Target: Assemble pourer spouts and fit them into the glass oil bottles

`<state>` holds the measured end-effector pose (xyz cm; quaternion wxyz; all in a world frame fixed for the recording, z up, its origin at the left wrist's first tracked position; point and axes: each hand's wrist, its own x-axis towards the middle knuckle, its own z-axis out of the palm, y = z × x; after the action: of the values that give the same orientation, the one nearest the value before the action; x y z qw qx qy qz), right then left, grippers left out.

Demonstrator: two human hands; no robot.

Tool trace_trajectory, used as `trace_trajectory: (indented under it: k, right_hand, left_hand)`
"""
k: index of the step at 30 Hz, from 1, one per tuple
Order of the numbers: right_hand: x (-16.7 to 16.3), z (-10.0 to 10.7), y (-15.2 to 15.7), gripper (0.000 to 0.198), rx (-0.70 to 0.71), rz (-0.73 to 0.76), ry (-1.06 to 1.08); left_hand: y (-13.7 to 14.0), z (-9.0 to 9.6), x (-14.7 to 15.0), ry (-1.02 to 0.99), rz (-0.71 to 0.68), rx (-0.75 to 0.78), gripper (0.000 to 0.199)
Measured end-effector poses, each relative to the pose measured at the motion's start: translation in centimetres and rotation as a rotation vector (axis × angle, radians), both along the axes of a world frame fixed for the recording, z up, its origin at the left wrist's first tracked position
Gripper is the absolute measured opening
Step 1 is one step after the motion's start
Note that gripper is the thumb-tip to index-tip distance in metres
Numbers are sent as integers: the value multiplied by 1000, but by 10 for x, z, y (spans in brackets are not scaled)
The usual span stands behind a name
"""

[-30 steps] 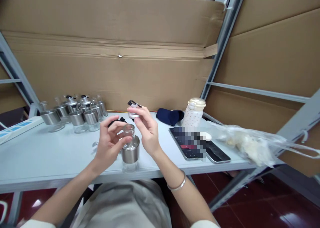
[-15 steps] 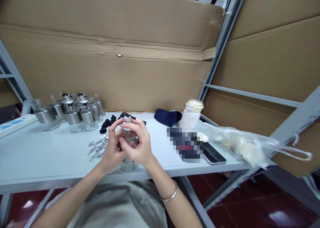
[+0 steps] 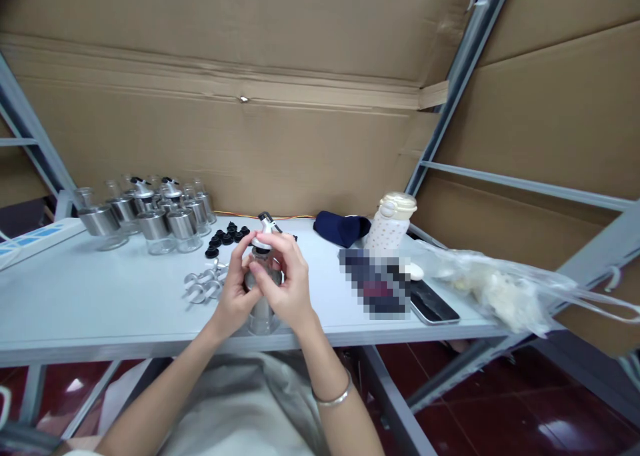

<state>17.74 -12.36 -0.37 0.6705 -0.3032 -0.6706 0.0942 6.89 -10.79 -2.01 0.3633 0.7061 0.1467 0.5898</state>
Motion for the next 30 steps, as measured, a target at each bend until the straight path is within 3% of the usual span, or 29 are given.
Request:
trace_trajectory:
  k: [6, 15, 19, 25, 30]
  right_hand:
    - [3, -6, 2, 19, 65, -21, -45]
    - [-8, -11, 1, 33, 164, 5, -44]
    - [-9, -9, 1, 31, 166, -35, -56]
    - [-12, -5, 0, 25, 200, -82, -41]
    - [-16, -5, -1, 18, 139, -146, -6]
  left_hand:
    - [2, -4, 0, -18, -15, 5, 46]
    - [1, -9, 5, -46, 63, 22, 50]
    - [0, -10, 7, -40, 107, 34, 58]
    - [1, -9, 8, -61, 128, 19, 44]
    - [2, -9, 9, -60, 115, -10, 40]
